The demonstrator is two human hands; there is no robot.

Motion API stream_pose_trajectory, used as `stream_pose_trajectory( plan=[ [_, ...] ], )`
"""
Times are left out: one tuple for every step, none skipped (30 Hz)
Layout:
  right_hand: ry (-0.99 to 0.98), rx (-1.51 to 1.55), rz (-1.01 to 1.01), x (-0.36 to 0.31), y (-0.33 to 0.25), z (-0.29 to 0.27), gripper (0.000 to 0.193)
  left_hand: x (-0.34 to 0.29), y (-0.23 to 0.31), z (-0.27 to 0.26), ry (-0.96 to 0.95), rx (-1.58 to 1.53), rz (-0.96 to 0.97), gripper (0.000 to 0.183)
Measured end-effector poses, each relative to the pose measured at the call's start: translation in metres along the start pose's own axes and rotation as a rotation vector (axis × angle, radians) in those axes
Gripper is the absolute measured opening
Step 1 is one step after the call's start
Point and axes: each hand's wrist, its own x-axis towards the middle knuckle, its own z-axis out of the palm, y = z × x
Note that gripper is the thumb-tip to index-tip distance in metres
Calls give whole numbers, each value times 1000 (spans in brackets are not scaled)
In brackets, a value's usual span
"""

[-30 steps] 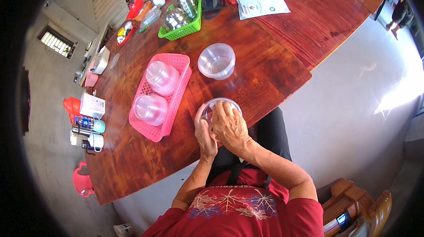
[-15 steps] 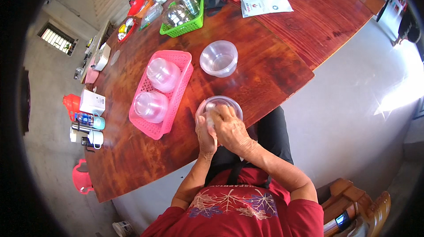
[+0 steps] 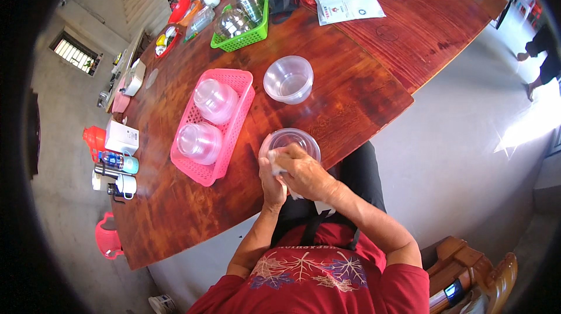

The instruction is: The person wipes the inside and outside of clear plastic containers using a white cloth. They handle the containers one at a time, wiping them thoroughly before placing them into a pink plastic basket on the table.

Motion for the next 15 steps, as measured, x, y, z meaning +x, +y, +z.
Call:
stream_pose_trajectory(
  plan=[
    [31, -140, 42, 2, -2, 2, 40, 2, -5, -2, 1, -109, -28, 70],
    [62, -280, 83, 6, -6, 6, 43, 3, -9, -4, 3, -218, -55, 68],
    [94, -420, 125, 10, -10, 9, 46, 3, -10, -8, -54, -212, -58, 71],
    [126, -563, 168, 13, -12, 11, 50, 3, -11, -9, -60, -178, -52, 71],
    [86, -606, 134, 13, -6, 15, 53, 2, -12, -11, -66, -143, -46, 71],
    [52, -589, 112, 13, -2, 17, 52, 1, -12, -12, -71, -107, -40, 71],
    [15, -569, 89, 14, 2, 16, 51, -1, -6, -5, -43, -67, -16, 72],
    [-22, -549, 66, 14, 3, 14, 50, 1, -6, -6, -41, -31, 1, 72],
    [-71, -451, 61, 16, 3, 11, 44, 3, -7, -8, -39, 5, 18, 71],
    [-142, -451, 20, 13, 5, 10, 41, 4, -8, -8, -40, 37, 34, 71],
    [-212, -451, -21, 10, 10, 10, 39, 4, -8, -6, -29, 29, 39, 72],
    [-282, -450, -60, 8, 12, 10, 36, 4, -8, -3, -19, 21, 44, 73],
    [-332, -453, -43, 8, 4, 7, 28, 4, -7, -2, -6, 14, 53, 75],
    [-371, -379, -82, 10, 0, 1, 26, 3, -8, -4, -17, 30, 49, 75],
    [-410, -304, -121, 12, -1, -9, 25, 0, -9, -6, -29, 45, 45, 76]
  ],
)
